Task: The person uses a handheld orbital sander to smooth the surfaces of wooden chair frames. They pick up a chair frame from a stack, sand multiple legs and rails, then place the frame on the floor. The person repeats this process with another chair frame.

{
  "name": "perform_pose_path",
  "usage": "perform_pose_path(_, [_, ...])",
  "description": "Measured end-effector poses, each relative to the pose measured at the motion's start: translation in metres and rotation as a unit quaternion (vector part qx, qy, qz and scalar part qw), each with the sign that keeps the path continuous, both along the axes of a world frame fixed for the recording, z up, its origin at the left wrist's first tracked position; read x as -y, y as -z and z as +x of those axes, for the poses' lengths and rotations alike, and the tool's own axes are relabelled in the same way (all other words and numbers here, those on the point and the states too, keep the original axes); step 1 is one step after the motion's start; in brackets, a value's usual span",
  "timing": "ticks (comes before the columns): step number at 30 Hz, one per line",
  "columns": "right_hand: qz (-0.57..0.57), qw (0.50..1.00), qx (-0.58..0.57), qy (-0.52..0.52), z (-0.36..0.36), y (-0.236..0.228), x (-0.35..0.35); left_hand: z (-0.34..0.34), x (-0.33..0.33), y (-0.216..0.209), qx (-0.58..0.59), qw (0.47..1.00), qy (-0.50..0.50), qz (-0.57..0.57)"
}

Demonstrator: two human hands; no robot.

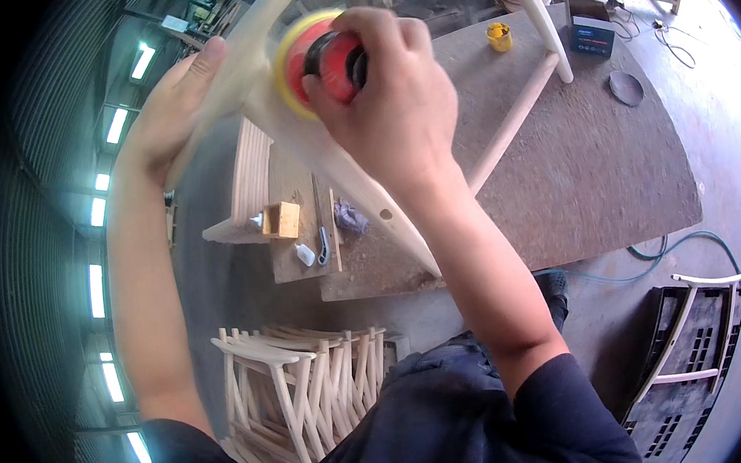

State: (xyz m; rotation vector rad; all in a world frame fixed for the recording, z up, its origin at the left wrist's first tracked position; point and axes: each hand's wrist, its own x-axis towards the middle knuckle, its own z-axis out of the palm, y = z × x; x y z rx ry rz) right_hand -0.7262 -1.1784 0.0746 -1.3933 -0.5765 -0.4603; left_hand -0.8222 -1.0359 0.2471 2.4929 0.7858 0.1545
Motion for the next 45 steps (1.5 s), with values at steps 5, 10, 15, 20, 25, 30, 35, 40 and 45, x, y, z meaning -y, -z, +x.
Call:
perform_pose_path(5, [0.01, 0.999, -0.042, 0.018, -0.003, 0.018, 0.012, 0.002, 0.001, 0.002, 0.006, 0.999, -0.036, -0.008])
perform_pose_path(10, [0.057, 0.993, 0.048, -0.095, -0.038, 0.021, 0.008, -0.001, -0.012, 0.002, 0.005, 0.999, -0.024, -0.036])
perform_pose_path(15, [0.043, 0.991, 0.077, -0.105, -0.043, 0.013, 0.0, 0.003, 0.004, 0.003, 0.013, 0.998, -0.004, -0.053])
perform_pose_path(20, [0.054, 0.99, 0.055, -0.119, -0.034, 0.011, -0.001, 0.002, 0.008, -0.001, -0.002, 0.997, -0.055, -0.045])
perform_pose_path(25, [0.071, 0.982, 0.014, -0.174, -0.014, 0.009, 0.007, 0.001, 0.022, 0.003, 0.031, 0.997, -0.073, -0.018])
perform_pose_path(30, [0.054, 0.976, -0.004, -0.21, 0.008, 0.01, 0.016, -0.003, 0.03, 0.001, 0.022, 0.996, -0.079, 0.025])
perform_pose_path(35, [0.041, 0.964, -0.019, -0.262, 0.031, 0.007, 0.027, 0.0, 0.051, -0.001, -0.004, 0.995, -0.055, 0.086])
perform_pose_path(40, [0.039, 0.956, -0.028, -0.29, 0.037, 0.012, 0.04, -0.006, 0.063, -0.002, -0.022, 0.983, -0.062, 0.172])
perform_pose_path(45, [0.006, 0.946, -0.055, -0.32, 0.037, 0.03, 0.057, -0.009, 0.073, -0.004, -0.043, 0.978, -0.072, 0.191])
